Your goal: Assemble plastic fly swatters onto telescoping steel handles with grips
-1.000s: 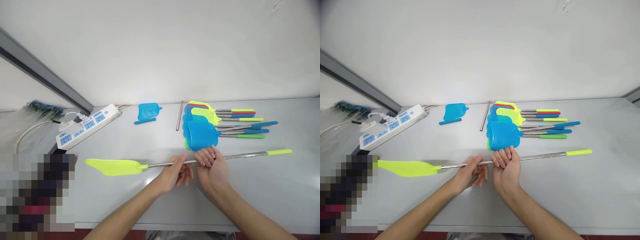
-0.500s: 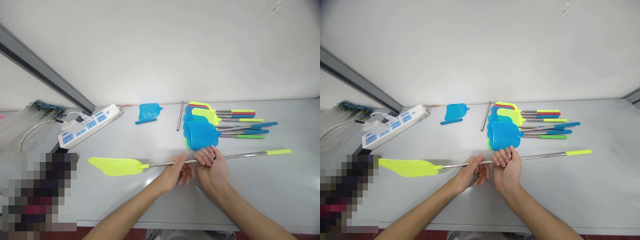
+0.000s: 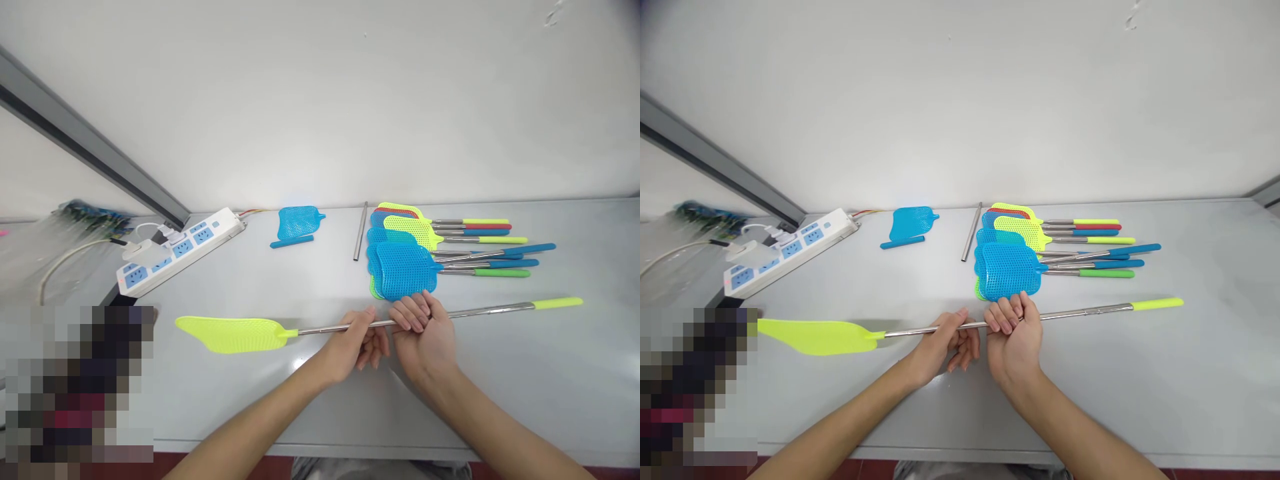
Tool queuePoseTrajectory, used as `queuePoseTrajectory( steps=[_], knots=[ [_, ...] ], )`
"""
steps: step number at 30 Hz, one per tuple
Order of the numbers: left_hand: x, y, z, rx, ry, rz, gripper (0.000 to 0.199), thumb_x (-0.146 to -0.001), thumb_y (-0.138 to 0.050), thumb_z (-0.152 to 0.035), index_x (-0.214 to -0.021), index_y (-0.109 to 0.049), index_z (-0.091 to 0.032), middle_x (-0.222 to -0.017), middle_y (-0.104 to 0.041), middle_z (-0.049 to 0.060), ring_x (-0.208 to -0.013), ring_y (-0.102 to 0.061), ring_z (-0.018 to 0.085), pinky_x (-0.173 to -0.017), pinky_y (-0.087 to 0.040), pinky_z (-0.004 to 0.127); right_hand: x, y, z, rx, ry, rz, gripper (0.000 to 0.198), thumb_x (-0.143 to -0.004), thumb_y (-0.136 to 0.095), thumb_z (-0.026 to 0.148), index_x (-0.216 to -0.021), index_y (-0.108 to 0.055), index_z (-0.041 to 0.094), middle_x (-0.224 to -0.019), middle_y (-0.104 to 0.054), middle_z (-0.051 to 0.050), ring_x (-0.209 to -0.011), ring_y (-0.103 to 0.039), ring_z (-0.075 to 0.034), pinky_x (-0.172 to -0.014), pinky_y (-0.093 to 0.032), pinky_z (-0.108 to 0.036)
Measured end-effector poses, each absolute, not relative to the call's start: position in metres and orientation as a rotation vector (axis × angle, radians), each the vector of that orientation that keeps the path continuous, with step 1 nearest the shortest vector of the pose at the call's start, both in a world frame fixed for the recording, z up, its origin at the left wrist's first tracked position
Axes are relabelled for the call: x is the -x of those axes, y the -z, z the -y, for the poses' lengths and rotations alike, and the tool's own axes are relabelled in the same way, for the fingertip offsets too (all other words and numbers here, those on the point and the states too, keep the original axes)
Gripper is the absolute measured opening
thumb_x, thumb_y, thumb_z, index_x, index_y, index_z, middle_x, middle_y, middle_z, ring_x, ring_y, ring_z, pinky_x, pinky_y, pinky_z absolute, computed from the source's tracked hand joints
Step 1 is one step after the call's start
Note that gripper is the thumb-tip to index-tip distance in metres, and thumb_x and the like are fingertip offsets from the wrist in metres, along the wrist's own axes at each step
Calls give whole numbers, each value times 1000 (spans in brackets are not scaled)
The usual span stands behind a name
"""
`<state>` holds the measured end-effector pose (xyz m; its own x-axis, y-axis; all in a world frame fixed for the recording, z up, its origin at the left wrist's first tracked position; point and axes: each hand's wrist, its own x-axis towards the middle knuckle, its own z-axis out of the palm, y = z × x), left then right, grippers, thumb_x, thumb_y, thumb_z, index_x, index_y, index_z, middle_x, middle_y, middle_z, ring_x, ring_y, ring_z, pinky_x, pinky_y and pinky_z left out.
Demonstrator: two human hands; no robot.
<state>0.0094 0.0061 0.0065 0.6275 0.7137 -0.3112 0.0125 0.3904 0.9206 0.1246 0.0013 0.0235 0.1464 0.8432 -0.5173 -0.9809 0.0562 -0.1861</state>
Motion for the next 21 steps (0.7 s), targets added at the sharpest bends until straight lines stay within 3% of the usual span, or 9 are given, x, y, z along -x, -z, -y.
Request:
queuePoseTrajectory(
  steps=[21],
  knots=[
    [-12,-5,-6,-1086,-516,-851,55,-84,-20,-41,-55,-55,-11,-41,-46,0,-32,-35,6,-35,-25,19,-132,-26,-3,687,-1501,-218,33,-73,-45,19,-52,-20,18,-42,-16,9,-33,-21,-3,-34,-27,-17]
  ],
)
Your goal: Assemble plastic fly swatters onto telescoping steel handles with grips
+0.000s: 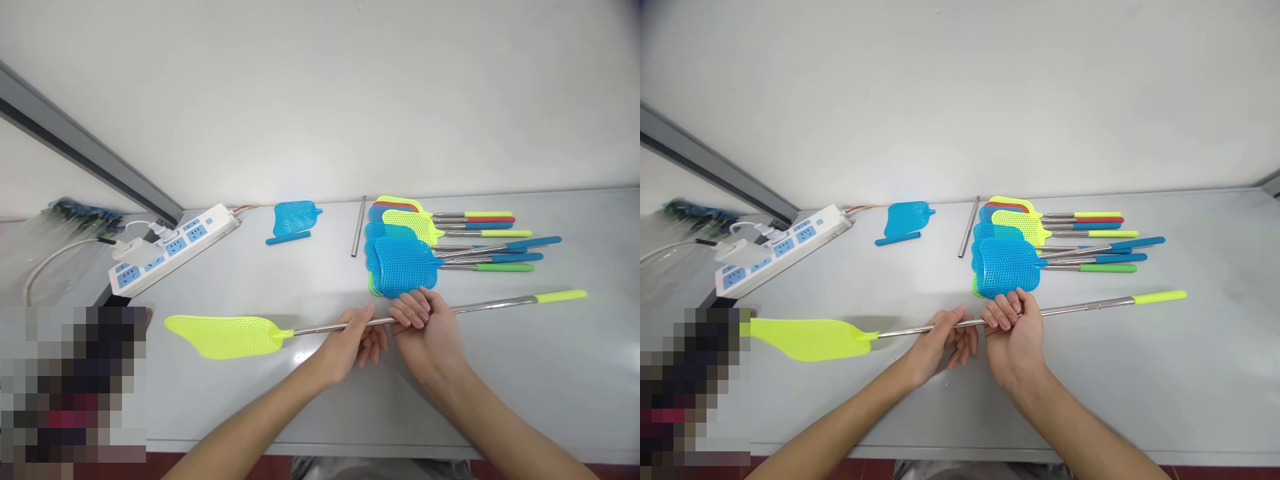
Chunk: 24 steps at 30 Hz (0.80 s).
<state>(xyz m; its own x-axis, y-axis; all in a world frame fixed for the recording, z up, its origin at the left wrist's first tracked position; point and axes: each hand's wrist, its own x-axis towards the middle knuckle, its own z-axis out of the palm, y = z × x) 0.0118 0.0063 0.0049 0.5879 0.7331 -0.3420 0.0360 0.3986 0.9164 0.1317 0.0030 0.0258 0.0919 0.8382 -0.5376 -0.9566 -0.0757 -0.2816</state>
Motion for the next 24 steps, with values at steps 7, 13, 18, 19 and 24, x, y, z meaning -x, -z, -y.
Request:
queuePoseTrajectory(
  steps=[7,13,18,19,24],
  knots=[
    [-12,-8,-6,-1088,-510,-878,53,-84,-20,-42,-58,-54,-11,-45,-48,1,-36,-38,7,-38,-28,20,-136,-30,-5,672,-1556,-323,31,-72,-43,16,-52,-19,18,-43,-16,9,-34,-21,-5,-34,-27,-18],
    [-11,-14,-5,-1130,-482,-937,51,-85,-21,-42,-60,-54,-12,-47,-48,0,-39,-39,8,-43,-32,21,-140,-33,-6,700,-1597,-313,32,-72,-42,15,-53,-17,18,-43,-16,9,-35,-21,-4,-35,-28,-18],
    [-13,-19,-3,-1183,-449,-1020,47,-84,-25,-44,-61,-53,-14,-52,-50,0,-44,-42,9,-46,-33,21,-139,-33,-5,712,-1652,-319,32,-73,-42,16,-53,-18,18,-44,-16,8,-35,-21,-5,-36,-28,-18],
    [-13,-20,-3,-1189,-436,-1023,47,-84,-25,-44,-60,-53,-14,-51,-49,0,-45,-42,9,-46,-33,21,-138,-33,-5,718,-1660,-305,32,-74,-42,17,-53,-18,18,-44,-16,8,-35,-21,-5,-36,-29,-18],
    [-10,-25,-1,-1169,-336,-975,55,-84,-21,-44,-46,-47,-15,-39,-38,-3,-40,-37,7,-42,-28,20,-133,-33,-3,741,-1572,-304,33,-77,-41,20,-53,-20,18,-44,-15,9,-35,-18,-5,-34,-26,-19]
  ],
)
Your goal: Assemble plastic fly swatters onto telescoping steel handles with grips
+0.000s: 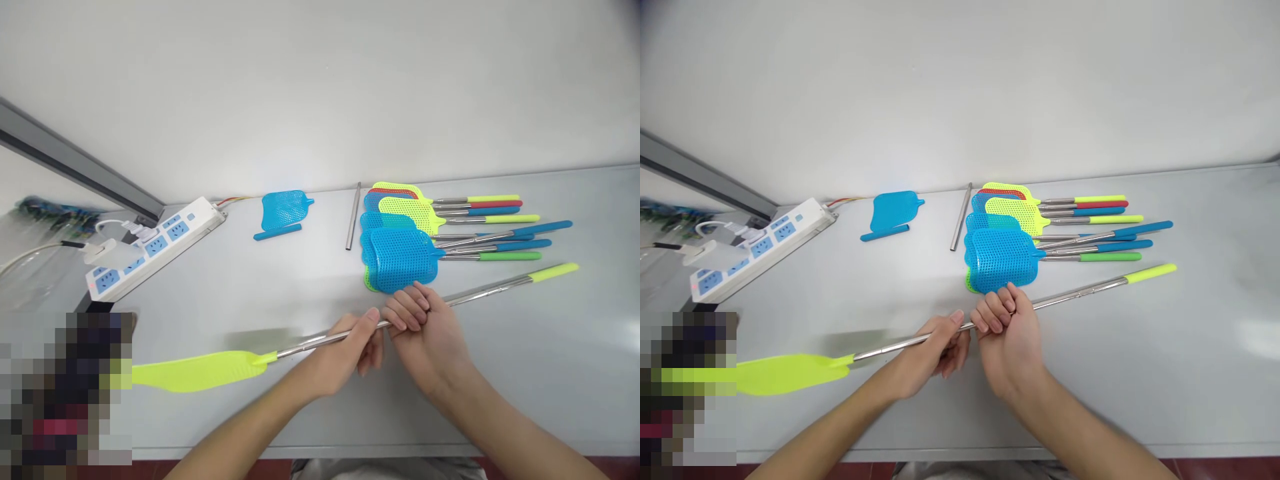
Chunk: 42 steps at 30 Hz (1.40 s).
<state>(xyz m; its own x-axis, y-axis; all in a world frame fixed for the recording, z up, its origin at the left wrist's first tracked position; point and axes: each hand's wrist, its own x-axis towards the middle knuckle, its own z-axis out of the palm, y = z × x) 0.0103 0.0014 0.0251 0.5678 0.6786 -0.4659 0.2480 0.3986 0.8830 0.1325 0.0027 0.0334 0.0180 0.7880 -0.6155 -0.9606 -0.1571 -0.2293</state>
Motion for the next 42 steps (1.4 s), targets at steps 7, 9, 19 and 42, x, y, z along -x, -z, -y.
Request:
queuePoseTrajectory(
  steps=[7,9,19,42],
  knots=[
    [-9,-27,-1,-1024,-314,-835,57,-85,-19,-45,-48,-49,-13,-37,-41,-2,-32,-35,6,-35,-23,19,-123,-33,4,703,-1478,-296,33,-78,-44,23,-52,-23,18,-45,-14,9,-36,-17,-5,-34,-25,-18],
    [-9,-26,-2,-1010,-336,-823,57,-84,-20,-45,-48,-50,-13,-38,-42,-2,-33,-35,6,-35,-23,18,-121,-32,5,711,-1467,-275,33,-78,-44,23,-53,-23,18,-45,-13,9,-36,-17,-5,-35,-26,-18],
    [-13,-18,-3,-1024,-472,-999,51,-83,-26,-43,-48,-49,-14,-34,-34,-4,-33,-30,6,-36,-21,19,-129,-31,-5,714,-1600,-242,34,-78,-43,19,-53,-20,18,-45,-15,8,-36,-19,-6,-36,-27,-19],
    [-10,-18,-9,-797,-1198,-1172,47,-85,-20,-45,-70,-55,-17,-44,-36,-4,-39,-32,7,-44,-27,21,-158,-40,-18,661,-1462,-156,30,-73,-43,12,-53,-22,18,-47,-15,8,-38,-19,-6,-36,-26,-19]
  ],
)
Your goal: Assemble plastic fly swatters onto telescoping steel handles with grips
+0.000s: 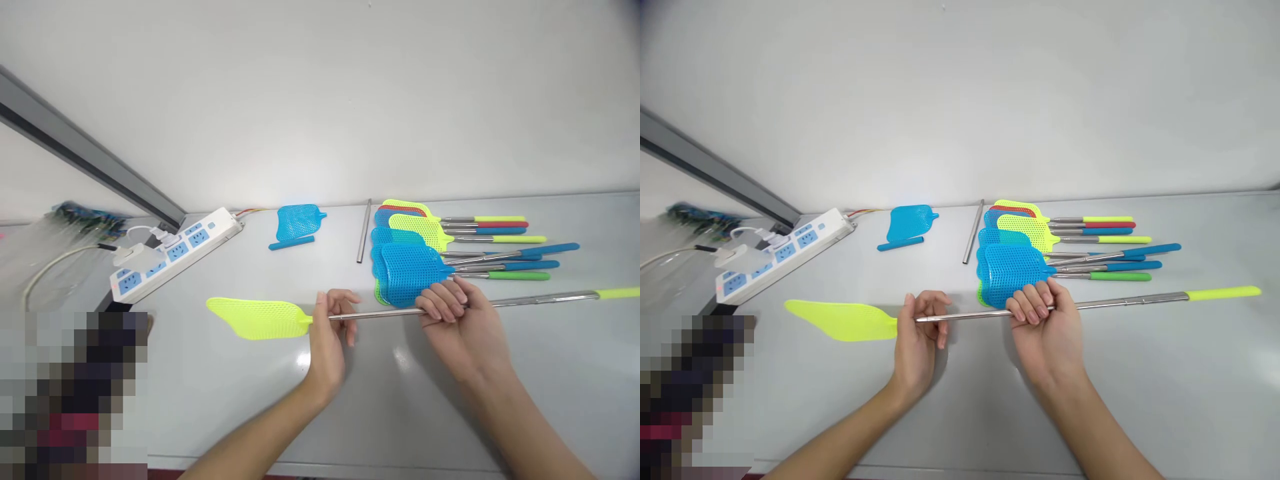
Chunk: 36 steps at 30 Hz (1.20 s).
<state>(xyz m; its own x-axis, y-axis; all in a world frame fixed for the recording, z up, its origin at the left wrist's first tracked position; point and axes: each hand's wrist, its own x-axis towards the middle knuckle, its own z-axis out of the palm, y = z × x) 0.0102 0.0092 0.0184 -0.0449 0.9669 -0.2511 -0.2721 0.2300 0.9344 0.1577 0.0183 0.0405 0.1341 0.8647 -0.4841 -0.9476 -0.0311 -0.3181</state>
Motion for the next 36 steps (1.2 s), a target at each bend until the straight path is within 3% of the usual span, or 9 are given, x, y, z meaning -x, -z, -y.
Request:
queuePoseTrajectory(
  steps=[6,10,15,23,29,36],
  knots=[
    [-12,-16,-9,-783,-1321,-1153,49,-85,-18,-41,-86,-61,-17,-58,-49,0,-48,-43,10,-50,-34,24,-140,-43,-11,501,-1552,-55,28,-76,-45,22,-54,-28,17,-50,-21,6,-46,-29,-6,-47,-34,-20],
    [-16,-15,-2,-844,-1231,-1104,54,-86,-15,-37,-82,-64,-16,-58,-53,3,-57,-47,13,-50,-33,24,-123,-39,-1,440,-1745,-11,30,-80,-39,25,-53,-29,17,-52,-25,5,-50,-32,-8,-55,-37,-23],
    [-15,-19,1,-937,-1145,-1069,54,-87,-15,-37,-83,-64,-16,-65,-54,4,-61,-47,13,-53,-33,25,-121,-33,-2,397,-1741,-46,35,-82,-38,24,-51,-22,17,-49,-18,5,-45,-24,-8,-49,-34,-23],
    [-16,-20,0,-998,-994,-937,41,-84,-23,-44,-103,-53,-22,-81,-52,2,-65,-49,12,-51,-34,23,-137,-37,-13,468,-1595,-86,35,-81,-38,21,-53,-17,18,-48,-11,7,-40,-17,-8,-40,-27,-21],
    [-16,-15,-2,-927,-856,-986,33,-81,-36,-40,-88,-58,-16,-82,-53,4,-64,-52,12,-49,-36,22,-153,-38,-22,430,-1469,-30,34,-82,-35,16,-55,-14,19,-49,-10,7,-40,-19,-8,-41,-29,-21],
    [8,-19,-26,-443,-1197,-1020,23,-78,-35,-29,-84,-53,-16,-76,-55,2,-57,-53,11,-48,-37,22,-175,-47,-33,455,-1369,52,33,-82,-31,15,-55,-12,19,-48,-10,6,-39,-17,-8,-39,-26,-22]
  ],
)
